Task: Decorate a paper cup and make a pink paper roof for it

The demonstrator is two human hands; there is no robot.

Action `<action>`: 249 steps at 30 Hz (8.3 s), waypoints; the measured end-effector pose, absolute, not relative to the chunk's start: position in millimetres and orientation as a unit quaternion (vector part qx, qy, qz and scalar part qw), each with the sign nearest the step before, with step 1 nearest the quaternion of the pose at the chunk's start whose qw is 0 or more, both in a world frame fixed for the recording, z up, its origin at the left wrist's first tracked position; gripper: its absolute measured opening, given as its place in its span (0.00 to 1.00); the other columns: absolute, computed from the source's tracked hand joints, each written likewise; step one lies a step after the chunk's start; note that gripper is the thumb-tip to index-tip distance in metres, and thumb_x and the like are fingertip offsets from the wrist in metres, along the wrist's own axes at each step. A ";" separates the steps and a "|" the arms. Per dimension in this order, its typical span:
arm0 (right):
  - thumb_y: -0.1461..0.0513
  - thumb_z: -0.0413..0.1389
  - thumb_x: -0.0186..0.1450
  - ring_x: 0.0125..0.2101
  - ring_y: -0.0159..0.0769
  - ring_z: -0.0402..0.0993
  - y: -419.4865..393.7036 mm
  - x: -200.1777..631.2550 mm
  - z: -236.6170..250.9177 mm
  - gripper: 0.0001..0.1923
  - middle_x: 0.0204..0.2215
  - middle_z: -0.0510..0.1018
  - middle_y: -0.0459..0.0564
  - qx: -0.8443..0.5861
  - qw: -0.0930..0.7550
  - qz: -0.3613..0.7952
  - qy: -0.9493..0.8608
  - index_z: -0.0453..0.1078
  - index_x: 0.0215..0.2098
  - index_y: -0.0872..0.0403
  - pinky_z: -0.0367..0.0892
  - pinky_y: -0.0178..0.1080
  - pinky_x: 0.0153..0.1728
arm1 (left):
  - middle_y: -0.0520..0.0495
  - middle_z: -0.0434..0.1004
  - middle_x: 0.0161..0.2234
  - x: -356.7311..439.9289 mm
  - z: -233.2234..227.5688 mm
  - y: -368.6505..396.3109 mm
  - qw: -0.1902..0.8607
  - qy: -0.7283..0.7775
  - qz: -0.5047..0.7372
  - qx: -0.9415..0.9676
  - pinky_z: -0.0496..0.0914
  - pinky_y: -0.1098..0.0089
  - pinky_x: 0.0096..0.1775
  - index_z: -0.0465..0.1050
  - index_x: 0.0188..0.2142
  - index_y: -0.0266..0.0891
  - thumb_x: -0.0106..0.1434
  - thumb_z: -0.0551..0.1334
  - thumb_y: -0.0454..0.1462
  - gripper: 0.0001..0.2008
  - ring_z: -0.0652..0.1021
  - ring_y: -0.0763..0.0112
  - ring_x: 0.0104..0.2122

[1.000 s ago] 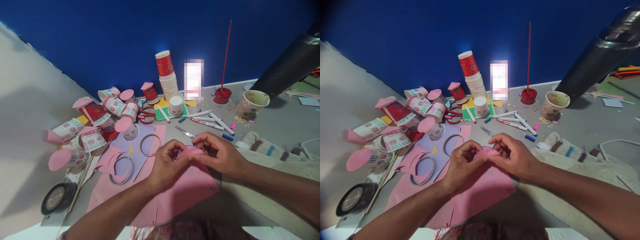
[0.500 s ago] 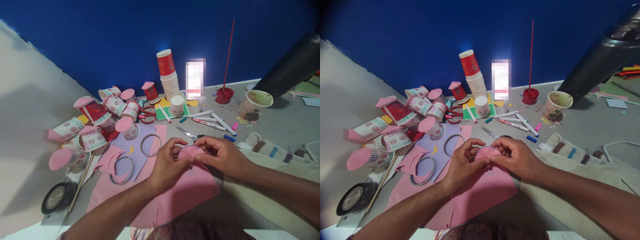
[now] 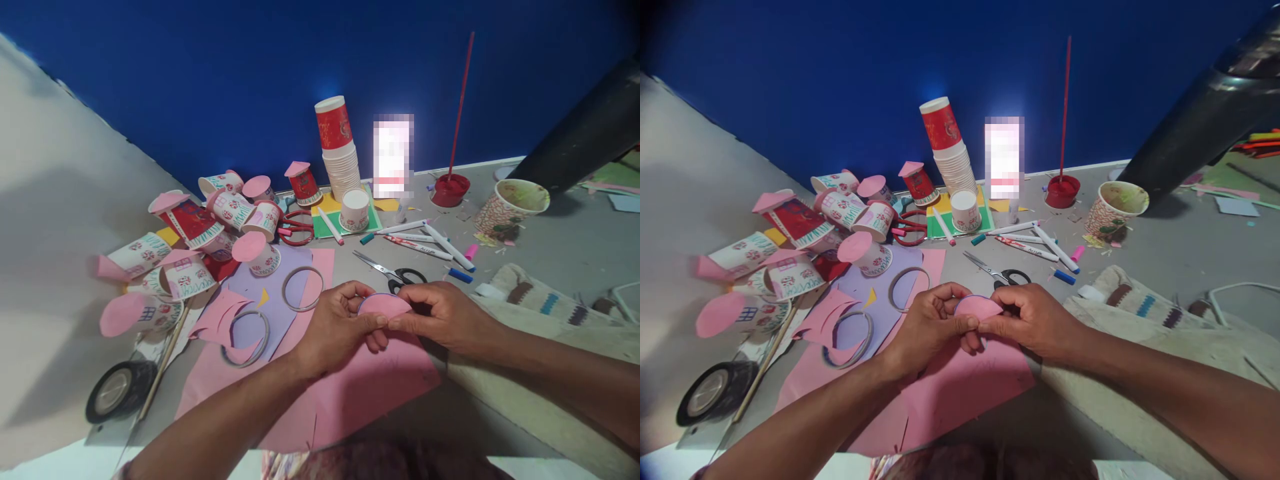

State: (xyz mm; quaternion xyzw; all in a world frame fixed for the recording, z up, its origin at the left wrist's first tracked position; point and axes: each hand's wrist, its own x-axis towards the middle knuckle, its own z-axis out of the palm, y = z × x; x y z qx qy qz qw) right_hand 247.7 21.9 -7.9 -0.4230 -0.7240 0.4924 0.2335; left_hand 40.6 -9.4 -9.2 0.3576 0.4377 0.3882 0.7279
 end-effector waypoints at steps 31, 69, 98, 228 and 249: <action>0.48 0.67 0.59 0.20 0.30 0.69 23.0 246.2 -1.0 0.19 0.22 0.79 0.48 -0.451 0.156 0.640 -0.601 0.73 0.25 0.55 0.62 0.34 0.22 | 0.42 0.82 0.23 40.5 -2.0 -7.4 0.768 0.446 0.299 0.349 0.75 0.73 0.24 0.76 0.30 0.30 0.44 0.82 0.48 0.26 0.82 0.67 0.20; 0.53 0.56 0.60 0.19 0.28 0.49 10.1 239.3 9.9 0.21 0.16 0.53 0.38 -0.495 0.228 0.449 -0.708 0.52 0.17 0.48 0.47 0.35 0.20 | 0.43 0.82 0.25 47.4 -3.5 -17.0 0.716 0.479 0.325 0.390 0.75 0.74 0.26 0.78 0.30 0.30 0.49 0.80 0.48 0.23 0.81 0.71 0.22; 0.54 0.59 0.60 0.21 0.31 0.64 8.1 240.4 8.8 0.16 0.17 0.72 0.44 -0.487 0.231 0.545 -0.642 0.66 0.19 0.51 0.58 0.35 0.23 | 0.41 0.83 0.27 39.9 -2.9 -11.9 0.773 0.436 0.295 0.355 0.74 0.72 0.28 0.81 0.33 0.30 0.49 0.81 0.48 0.24 0.83 0.67 0.25; 0.72 0.57 0.63 0.45 0.40 0.77 26.1 252.9 -18.5 0.11 0.45 0.76 0.52 -0.326 0.380 0.251 -0.829 0.75 0.35 0.50 0.73 0.43 0.47 | 0.47 0.79 0.26 29.9 4.5 -8.0 0.742 0.462 0.326 0.360 0.75 0.72 0.26 0.77 0.45 0.32 0.54 0.78 0.46 0.26 0.80 0.69 0.22; 0.59 0.59 0.69 0.36 0.46 0.77 41.2 266.3 -25.3 0.04 0.36 0.80 0.53 -0.469 0.172 0.107 -0.860 0.73 0.40 0.52 0.68 0.44 0.36 | 0.53 0.72 0.14 22.9 4.7 6.3 0.631 0.527 0.466 0.328 0.66 0.75 0.19 0.74 0.31 0.35 0.59 0.70 0.41 0.11 0.71 0.75 0.13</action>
